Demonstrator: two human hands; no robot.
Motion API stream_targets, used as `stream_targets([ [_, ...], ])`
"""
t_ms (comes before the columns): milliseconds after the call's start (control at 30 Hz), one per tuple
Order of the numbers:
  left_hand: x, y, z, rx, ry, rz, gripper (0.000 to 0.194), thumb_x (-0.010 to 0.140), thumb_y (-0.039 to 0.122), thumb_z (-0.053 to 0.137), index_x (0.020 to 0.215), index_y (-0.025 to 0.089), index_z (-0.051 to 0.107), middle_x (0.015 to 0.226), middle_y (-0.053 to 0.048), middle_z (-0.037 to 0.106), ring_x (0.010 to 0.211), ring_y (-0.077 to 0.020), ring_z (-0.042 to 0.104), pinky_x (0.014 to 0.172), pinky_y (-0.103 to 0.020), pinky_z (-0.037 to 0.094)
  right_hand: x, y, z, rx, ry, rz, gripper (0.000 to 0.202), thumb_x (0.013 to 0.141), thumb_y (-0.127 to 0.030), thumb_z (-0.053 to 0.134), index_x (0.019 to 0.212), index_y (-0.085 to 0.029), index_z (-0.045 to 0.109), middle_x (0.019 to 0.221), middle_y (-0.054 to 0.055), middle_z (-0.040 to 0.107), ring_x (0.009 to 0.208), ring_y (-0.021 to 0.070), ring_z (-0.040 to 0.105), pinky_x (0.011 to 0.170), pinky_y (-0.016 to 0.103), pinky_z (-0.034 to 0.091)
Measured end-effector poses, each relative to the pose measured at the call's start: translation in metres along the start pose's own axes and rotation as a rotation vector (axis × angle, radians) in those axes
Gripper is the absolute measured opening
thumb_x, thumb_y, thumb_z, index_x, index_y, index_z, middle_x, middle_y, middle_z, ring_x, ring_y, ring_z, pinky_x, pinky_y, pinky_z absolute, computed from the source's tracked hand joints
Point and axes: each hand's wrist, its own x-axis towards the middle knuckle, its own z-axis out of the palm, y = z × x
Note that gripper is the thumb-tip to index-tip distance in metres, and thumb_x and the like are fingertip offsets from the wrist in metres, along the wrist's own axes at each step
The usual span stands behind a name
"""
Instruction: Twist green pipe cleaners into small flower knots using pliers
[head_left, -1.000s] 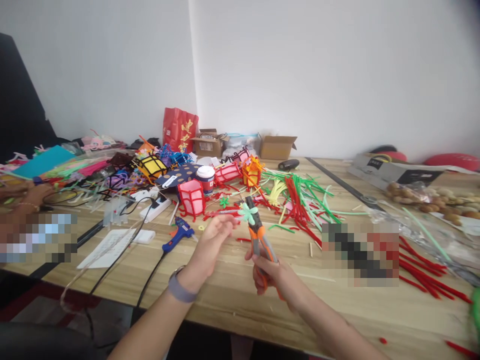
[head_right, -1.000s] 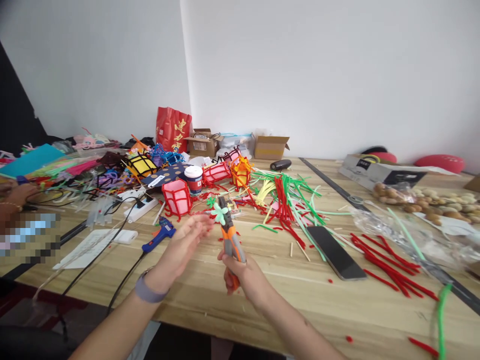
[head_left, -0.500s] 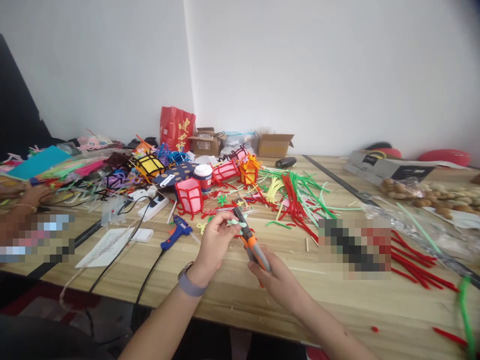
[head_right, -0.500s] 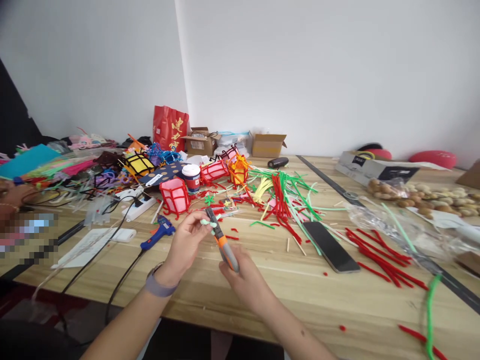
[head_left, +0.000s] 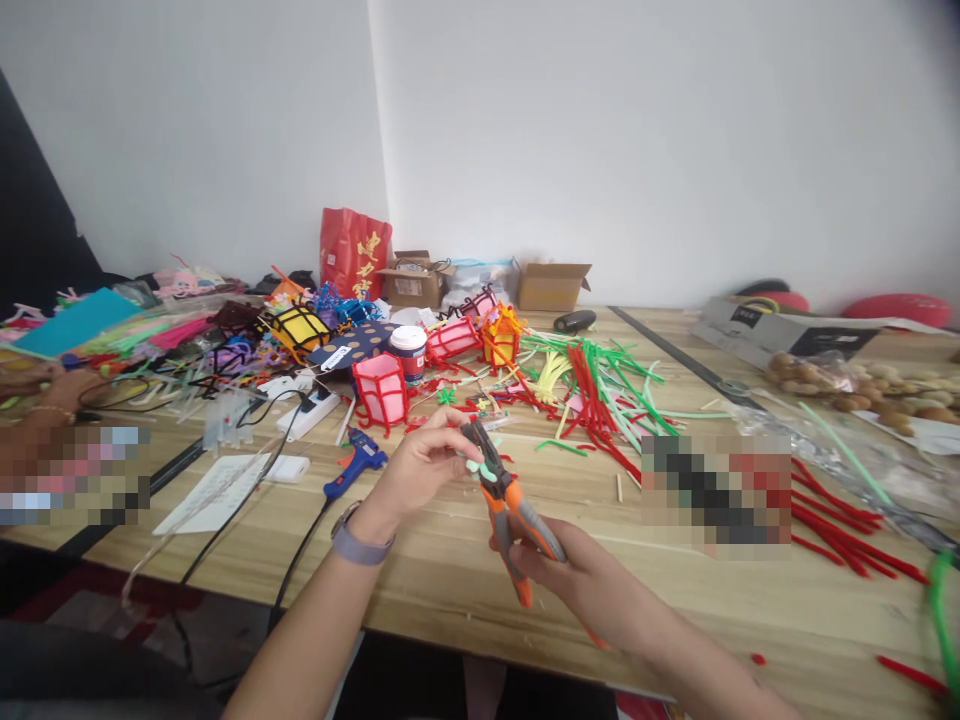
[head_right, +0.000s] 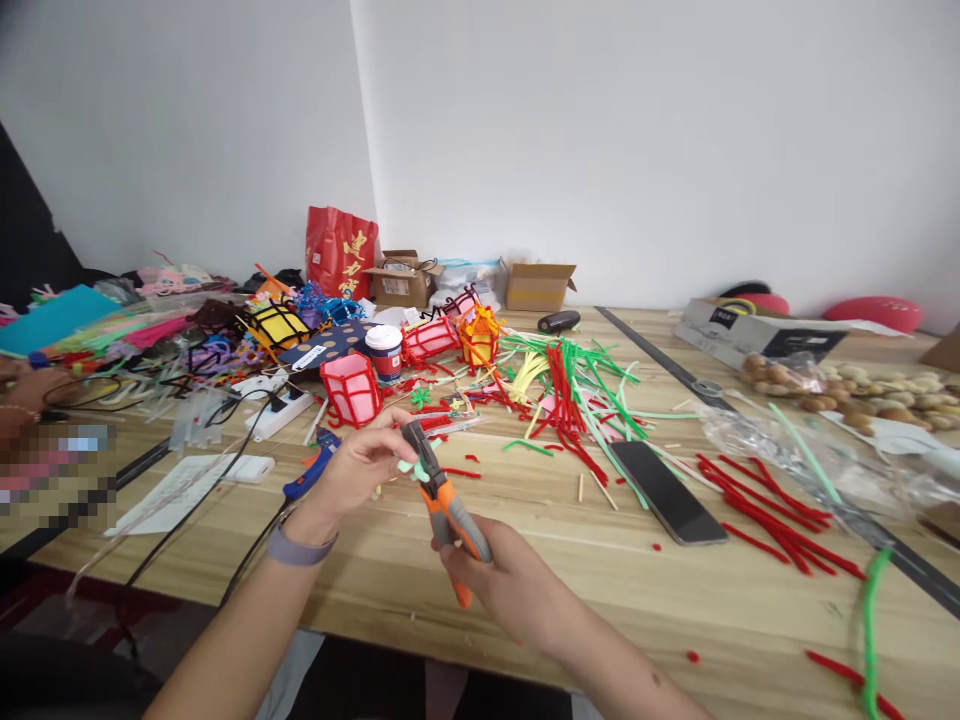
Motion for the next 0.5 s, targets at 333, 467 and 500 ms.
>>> stream_targets([
  [333, -0.001, -0.005, 0.005, -0.107, 0.099, -0.028, 0.04, 0.06, 0.026, 0.083, 0.097, 0.025, 0.07, 0.104, -0.004, 0.055, 0.095, -0.0178, 0.057, 0.08, -0.027, 0.047, 0.004, 0.015, 0.012, 0.203, 0.034, 0.079, 0.04, 0.075, -0.056, 0.062, 0.086, -0.018, 0.055, 0.073, 0.0, 0.052, 0.062, 0.0134, 0.049, 0.06, 0.028, 0.044],
  [467, -0.018, -0.023, 0.021, -0.5, 0.189, -0.085, 0.056, 0.068, 0.057, 0.071, 0.113, 0.026, 0.058, 0.103, -0.004, 0.061, 0.089, -0.0157, 0.06, 0.08, -0.029, 0.048, 0.004, 0.015, 0.017, 0.53, -0.074, 0.066, 0.044, 0.075, -0.058, 0.064, 0.086, -0.017, 0.053, 0.078, 0.004, 0.061, 0.068, 0.0145, 0.059, 0.061, 0.026, 0.045],
  [500, -0.023, -0.027, 0.026, -0.562, 0.009, -0.188, 0.062, 0.064, 0.066, 0.067, 0.106, 0.02, 0.061, 0.094, -0.005, 0.064, 0.079, -0.0162, 0.062, 0.073, -0.029, 0.049, 0.004, 0.015, 0.019, 0.597, -0.096, 0.069, 0.043, 0.075, -0.057, 0.065, 0.086, -0.016, 0.054, 0.077, 0.004, 0.063, 0.068, 0.0143, 0.061, 0.062, 0.026, 0.046],
])
